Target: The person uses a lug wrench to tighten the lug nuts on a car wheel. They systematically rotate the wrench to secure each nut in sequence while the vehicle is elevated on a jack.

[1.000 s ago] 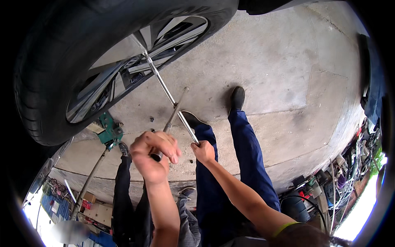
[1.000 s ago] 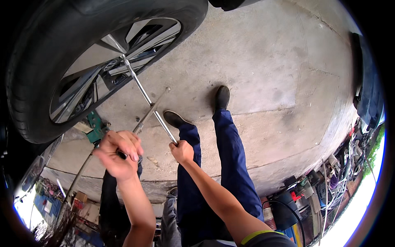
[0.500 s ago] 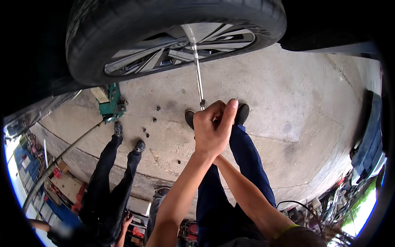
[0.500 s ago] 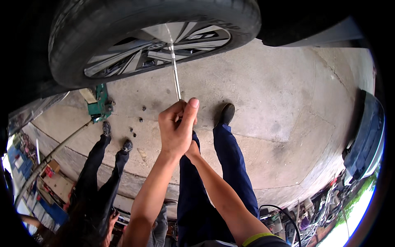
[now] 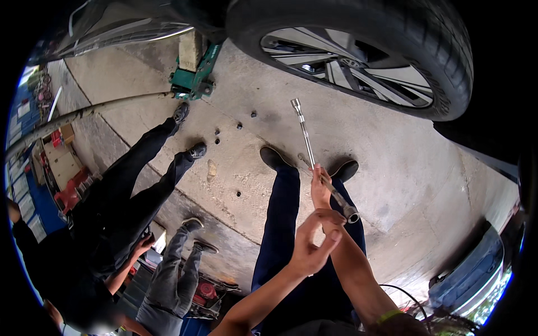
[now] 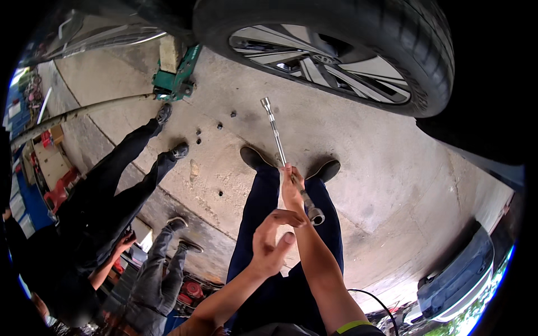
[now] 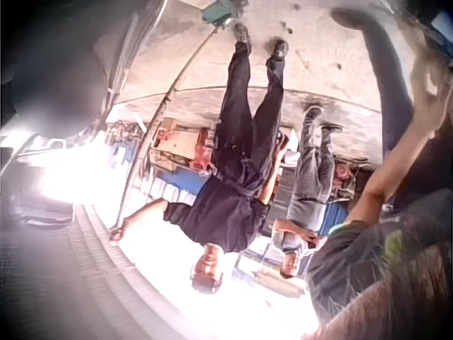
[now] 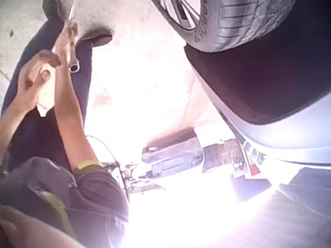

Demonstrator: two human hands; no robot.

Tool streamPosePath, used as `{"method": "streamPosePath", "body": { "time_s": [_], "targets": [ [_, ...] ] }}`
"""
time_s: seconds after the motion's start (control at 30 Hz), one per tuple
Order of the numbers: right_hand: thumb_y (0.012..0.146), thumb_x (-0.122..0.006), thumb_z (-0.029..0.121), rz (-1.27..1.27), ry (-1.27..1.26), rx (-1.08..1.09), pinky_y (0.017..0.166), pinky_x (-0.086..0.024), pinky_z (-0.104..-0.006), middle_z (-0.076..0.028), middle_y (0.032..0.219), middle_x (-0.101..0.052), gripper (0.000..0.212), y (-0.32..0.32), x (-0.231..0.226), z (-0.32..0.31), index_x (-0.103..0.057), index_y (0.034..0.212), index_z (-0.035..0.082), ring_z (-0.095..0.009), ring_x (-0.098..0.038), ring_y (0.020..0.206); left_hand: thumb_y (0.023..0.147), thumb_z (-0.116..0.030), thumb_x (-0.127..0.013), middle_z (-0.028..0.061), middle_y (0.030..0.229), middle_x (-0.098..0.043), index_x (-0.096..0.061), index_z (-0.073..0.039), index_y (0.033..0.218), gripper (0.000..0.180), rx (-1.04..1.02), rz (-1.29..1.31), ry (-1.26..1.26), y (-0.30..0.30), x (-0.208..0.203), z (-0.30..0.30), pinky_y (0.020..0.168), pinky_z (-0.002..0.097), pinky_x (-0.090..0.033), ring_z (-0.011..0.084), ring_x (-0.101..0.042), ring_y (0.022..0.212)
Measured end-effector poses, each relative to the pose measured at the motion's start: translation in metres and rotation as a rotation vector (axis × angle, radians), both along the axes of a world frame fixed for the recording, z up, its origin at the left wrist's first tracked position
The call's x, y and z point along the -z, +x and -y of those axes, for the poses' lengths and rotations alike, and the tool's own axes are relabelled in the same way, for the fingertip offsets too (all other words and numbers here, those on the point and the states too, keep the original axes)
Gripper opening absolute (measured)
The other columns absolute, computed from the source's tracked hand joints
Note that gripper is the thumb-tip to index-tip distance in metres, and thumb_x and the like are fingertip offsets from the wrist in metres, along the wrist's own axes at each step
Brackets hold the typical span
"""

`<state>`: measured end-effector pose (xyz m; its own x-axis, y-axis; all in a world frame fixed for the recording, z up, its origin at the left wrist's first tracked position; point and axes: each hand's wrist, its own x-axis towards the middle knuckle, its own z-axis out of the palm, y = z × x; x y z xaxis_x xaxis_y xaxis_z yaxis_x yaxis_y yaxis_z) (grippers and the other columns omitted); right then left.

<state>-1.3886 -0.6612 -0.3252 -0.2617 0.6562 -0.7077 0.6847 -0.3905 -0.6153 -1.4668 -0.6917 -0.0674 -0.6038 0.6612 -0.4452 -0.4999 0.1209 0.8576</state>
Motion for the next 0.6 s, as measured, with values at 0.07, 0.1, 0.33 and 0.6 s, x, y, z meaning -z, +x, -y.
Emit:
{"method": "streamPosePath", "body": {
  "time_s": [0.07,0.1,0.33,0.6],
  "targets": [
    [0.103,-0.055,0.053,0.004,0.019,-0.063,0.069,-0.047,-0.0362,-0.014,0.072,-0.063,0.055,-0.001,0.008,-0.011,-0.072,0.095,0.001,-0.023,-0.059,0.070,0.106,-0.043,-0.050,0.0186,0.116,-0.065,-0.060,0.004,0.116,0.049,-0.151,0.057,-0.144,-0.007,0.040,0.066,0.105,0.0418,-0.044,0.0298,-0.062,0.113],
    [0.103,-0.054,0.053,0.024,-0.020,-0.086,0.068,-0.045,-0.0353,-0.011,0.068,-0.060,0.056,0.000,0.009,-0.012,-0.072,0.093,0.002,-0.020,-0.057,0.069,0.107,-0.055,-0.040,0.0194,0.121,-0.065,-0.059,0.002,0.121,0.061,-0.420,0.404,-0.132,-0.016,0.060,0.103,0.110,0.0468,-0.043,0.0345,-0.062,0.117],
    [0.099,-0.063,0.054,0.023,-0.316,-0.010,0.040,-0.022,-0.0239,0.006,0.058,-0.039,0.044,-0.015,-0.004,-0.001,-0.070,0.086,0.012,-0.004,-0.036,0.044,0.097,-0.077,-0.035,0.0151,0.149,-0.054,-0.038,-0.009,0.156,0.091,-1.234,0.600,-0.322,-0.055,0.103,0.382,0.117,0.0495,-0.036,0.0364,-0.052,0.133],
    [0.104,-0.058,0.046,0.202,-0.176,-0.258,0.053,-0.035,-0.0306,0.000,0.061,-0.049,0.042,-0.007,-0.017,-0.022,-0.069,0.087,0.009,-0.009,-0.045,0.056,0.099,-0.037,-0.051,0.0135,0.151,-0.048,-0.034,-0.010,0.157,0.066,-1.144,0.172,-0.171,-0.056,0.026,0.362,0.110,0.0461,-0.042,0.0296,-0.054,0.125]
  ]
}}
